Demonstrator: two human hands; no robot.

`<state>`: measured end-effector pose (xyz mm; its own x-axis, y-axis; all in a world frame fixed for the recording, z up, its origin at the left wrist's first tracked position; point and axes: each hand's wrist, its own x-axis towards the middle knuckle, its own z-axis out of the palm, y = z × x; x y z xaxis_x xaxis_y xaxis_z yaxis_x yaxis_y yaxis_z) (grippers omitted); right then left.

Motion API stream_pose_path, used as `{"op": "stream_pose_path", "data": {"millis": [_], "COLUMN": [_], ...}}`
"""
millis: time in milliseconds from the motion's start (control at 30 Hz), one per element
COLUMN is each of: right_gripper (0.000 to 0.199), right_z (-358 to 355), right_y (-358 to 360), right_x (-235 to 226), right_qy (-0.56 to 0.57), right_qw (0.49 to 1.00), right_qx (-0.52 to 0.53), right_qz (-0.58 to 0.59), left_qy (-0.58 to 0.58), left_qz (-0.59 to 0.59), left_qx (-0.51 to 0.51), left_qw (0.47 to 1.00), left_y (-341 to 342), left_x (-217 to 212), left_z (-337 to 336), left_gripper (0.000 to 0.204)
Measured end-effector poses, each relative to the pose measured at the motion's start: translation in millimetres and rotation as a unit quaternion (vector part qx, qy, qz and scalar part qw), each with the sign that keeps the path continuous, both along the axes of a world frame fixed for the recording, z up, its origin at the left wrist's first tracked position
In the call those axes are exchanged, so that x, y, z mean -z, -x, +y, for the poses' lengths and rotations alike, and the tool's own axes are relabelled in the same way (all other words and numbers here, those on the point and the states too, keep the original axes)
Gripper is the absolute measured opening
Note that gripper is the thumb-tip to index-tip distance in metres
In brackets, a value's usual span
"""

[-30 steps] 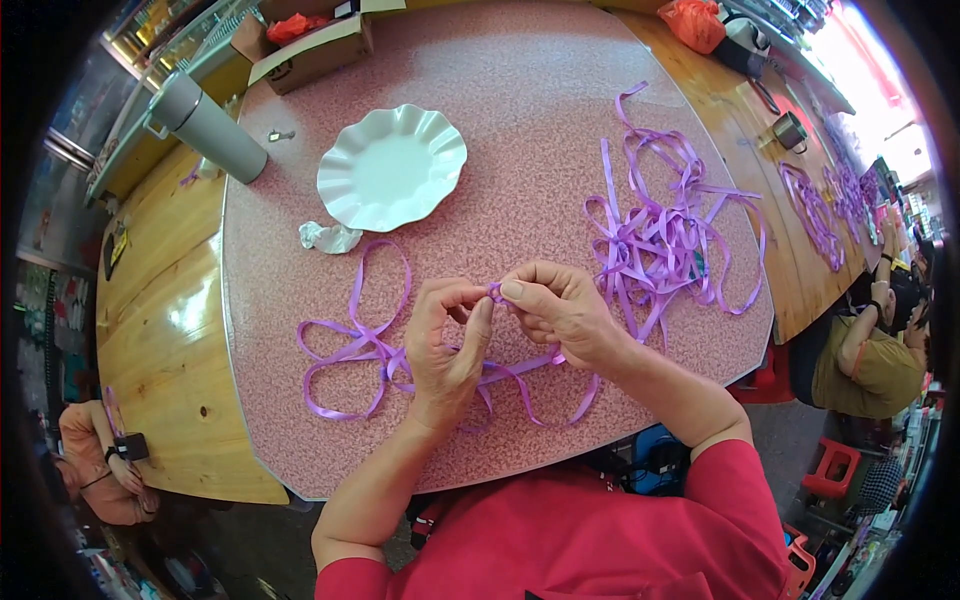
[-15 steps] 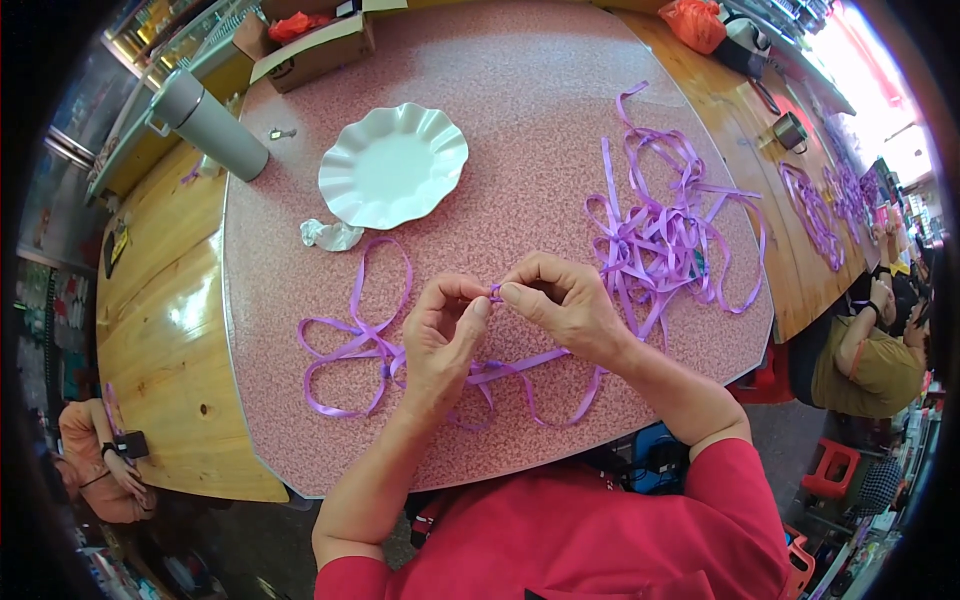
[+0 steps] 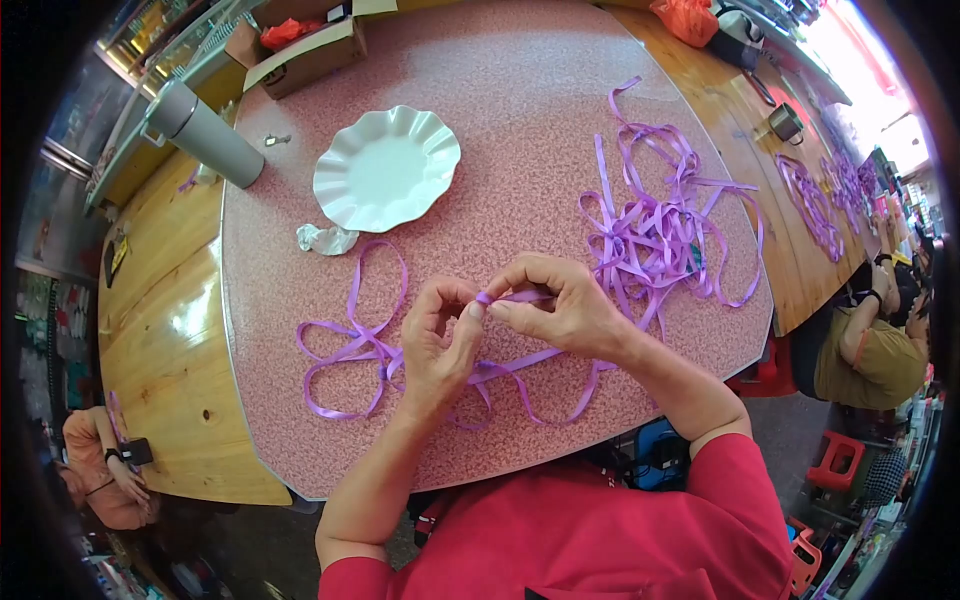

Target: Tying knots or decorative loops in long purple ribbons while sitting at a workstation.

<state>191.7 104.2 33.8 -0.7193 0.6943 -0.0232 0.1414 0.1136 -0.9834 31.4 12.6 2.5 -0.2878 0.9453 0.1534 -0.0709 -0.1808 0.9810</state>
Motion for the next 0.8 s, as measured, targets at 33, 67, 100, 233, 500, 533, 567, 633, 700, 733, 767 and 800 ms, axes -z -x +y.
{"op": "stream_pose_path", "data": {"millis": [33,67,100,233,500,533,567,633,700,733,767,800], "right_gripper": [0.014,0.014,0.015,0.017,0.015,0.013,0.013,0.012,0.012,0.011,0.011,0.014], "right_z": [1,1,0,1,4,4,4,4,-1,-2,-2,-1], "right_y": [-1,-1,-1,2,-2,-2,-2,0,1,1,0,0], "right_x": [1,0,-2,0,-6,-6,-4,1,-9,-13,-8,1], "right_qy": [-0.017,-0.017,-0.056,-0.168,-0.219,-0.22,-0.22,-0.167,-0.026,0.115,0.115,0.056], "right_qw": [1.0,1.0,0.998,0.986,0.976,0.975,0.975,0.985,0.999,0.993,0.993,0.998], "right_qx": [-0.009,-0.007,-0.001,0.007,0.014,0.008,0.009,0.011,0.011,0.012,0.012,0.016], "right_qz": [0.01,0.01,0.004,0.02,0.006,0.006,0.006,0.037,0.021,0.003,0.003,0.026], "left_qy": [0.0,0.005,0.01,-0.004,0.009,0.009,0.012,0.014,0.016,0.015,0.016,0.017], "left_qz": [0.0,-0.007,-0.013,0.006,-0.036,-0.036,-0.041,-0.045,-0.037,-0.037,-0.033,-0.029], "left_qx": [0.001,0.005,0.008,0.009,0.013,0.014,0.016,0.018,0.02,0.02,0.024,0.028], "left_qw": [1.0,1.0,1.0,1.0,0.999,0.999,0.999,0.999,0.999,0.999,0.999,0.999], "left_y": [0,0,0,1,0,0,0,0,1,1,1,0], "left_x": [-1,-3,-4,0,-5,-5,-4,-2,1,0,0,-1], "left_z": [0,-1,-1,-1,-3,-3,-3,-2,-2,-2,-2,-2], "left_gripper": [0.004,0.004,0.004,0.005,0.006,0.006,0.006,0.006,0.007,0.007,0.007,0.007]}}
